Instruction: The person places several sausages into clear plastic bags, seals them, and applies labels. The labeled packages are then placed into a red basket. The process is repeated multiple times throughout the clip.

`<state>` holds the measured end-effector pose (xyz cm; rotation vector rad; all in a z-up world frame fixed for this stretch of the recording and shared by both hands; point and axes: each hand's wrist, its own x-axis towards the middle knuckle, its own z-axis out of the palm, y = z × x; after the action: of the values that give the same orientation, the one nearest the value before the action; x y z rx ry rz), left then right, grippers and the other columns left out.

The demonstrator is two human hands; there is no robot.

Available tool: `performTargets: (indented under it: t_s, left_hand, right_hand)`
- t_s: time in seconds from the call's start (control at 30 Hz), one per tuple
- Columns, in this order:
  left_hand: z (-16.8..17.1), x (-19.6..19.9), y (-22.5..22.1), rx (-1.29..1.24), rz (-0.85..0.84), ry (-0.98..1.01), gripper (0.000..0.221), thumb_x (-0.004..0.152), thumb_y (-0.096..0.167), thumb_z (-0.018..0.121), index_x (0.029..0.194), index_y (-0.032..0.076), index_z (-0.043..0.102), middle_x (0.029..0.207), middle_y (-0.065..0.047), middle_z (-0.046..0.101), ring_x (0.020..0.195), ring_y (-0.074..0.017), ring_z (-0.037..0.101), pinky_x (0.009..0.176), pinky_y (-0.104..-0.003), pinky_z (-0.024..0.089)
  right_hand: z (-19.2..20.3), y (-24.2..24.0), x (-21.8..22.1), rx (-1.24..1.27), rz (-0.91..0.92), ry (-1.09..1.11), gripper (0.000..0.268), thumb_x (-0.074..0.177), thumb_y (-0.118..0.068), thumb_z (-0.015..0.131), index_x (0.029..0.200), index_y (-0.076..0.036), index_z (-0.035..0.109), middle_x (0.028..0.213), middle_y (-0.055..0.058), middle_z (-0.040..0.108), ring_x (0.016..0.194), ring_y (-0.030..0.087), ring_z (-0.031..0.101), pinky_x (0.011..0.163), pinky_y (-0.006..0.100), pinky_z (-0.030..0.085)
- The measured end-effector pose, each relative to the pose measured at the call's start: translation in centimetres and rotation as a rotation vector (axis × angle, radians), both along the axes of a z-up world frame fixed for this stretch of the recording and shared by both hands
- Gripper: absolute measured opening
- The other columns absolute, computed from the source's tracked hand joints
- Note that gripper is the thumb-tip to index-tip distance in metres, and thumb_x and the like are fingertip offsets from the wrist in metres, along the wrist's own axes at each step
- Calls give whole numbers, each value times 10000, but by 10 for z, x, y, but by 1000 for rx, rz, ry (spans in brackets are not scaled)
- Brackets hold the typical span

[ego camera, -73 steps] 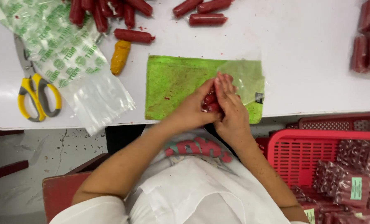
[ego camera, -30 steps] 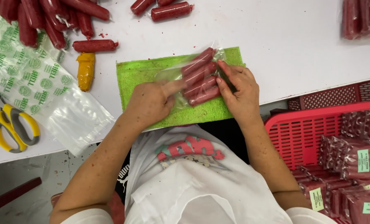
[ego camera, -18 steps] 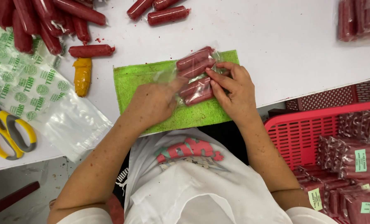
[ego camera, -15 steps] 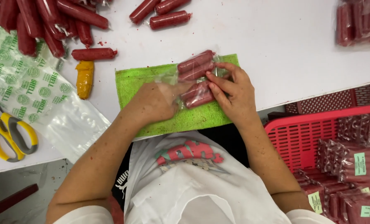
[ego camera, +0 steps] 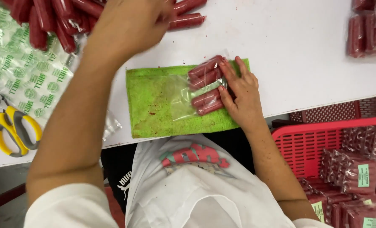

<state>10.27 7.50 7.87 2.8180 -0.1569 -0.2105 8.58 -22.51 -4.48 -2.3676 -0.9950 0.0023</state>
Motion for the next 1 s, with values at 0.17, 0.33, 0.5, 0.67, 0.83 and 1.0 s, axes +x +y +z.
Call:
performTargets:
  t_s: [0.17, 0.33, 0.5, 0.67, 0.83, 1.0]
  left_hand:
    - [-132, 95, -9, 198, 190, -158, 330, 973, 487, 699, 1061, 170, 730, 901, -80, 712, 808, -308, 682, 627, -479, 533]
    - [-142, 65, -2, 60, 153, -449, 284, 866, 336, 819, 1043, 147, 700, 839, -53, 681, 744, -311, 698, 621, -465, 541]
    - [-68, -70, 19, -39, 196, -391, 248, 967, 343, 809, 963, 113, 716, 782, -107, 634, 774, -378, 675, 642, -482, 506]
    - [-57, -179, -4, -229, 350, -110, 270, 922, 238, 756, 1103, 38, 737, 828, -200, 678, 828, -420, 695, 704, -475, 546]
    - [-127, -173, -31, -263, 199, -344, 338, 897, 275, 790, 1181, 104, 722, 892, -119, 685, 860, -335, 714, 748, -418, 590]
    - [-165, -120, -78, -193, 34, -336, 227, 940, 279, 727, 1095, 115, 704, 863, -102, 674, 831, -282, 718, 752, -362, 595]
  right_hand:
    - [-20, -6, 5, -1, 22, -37, 559, 1102, -341, 415, 1603, -122, 297, 1637, 118, 357, 1546, 332, 222, 1195, 508, 214]
    - [-29, -8, 9, 23, 55, -63, 582, 1093, -330, 447, 1610, -111, 294, 1639, 115, 353, 1527, 319, 256, 1186, 524, 187]
    - [-35, -13, 10, -11, 68, -57, 599, 1093, -357, 417, 1625, -133, 258, 1635, 102, 367, 1524, 310, 270, 1179, 535, 170]
    - [-32, -10, 8, -30, 55, -53, 582, 1100, -352, 400, 1622, -135, 264, 1623, 100, 392, 1522, 298, 278, 1181, 532, 153]
    - [-30, -9, 8, -41, 36, -54, 576, 1106, -374, 381, 1617, -127, 285, 1608, 105, 419, 1520, 283, 282, 1182, 528, 139]
    - [-34, -10, 8, -33, 81, -87, 561, 1111, -361, 351, 1615, -123, 288, 1552, 96, 514, 1509, 271, 324, 1183, 536, 134]
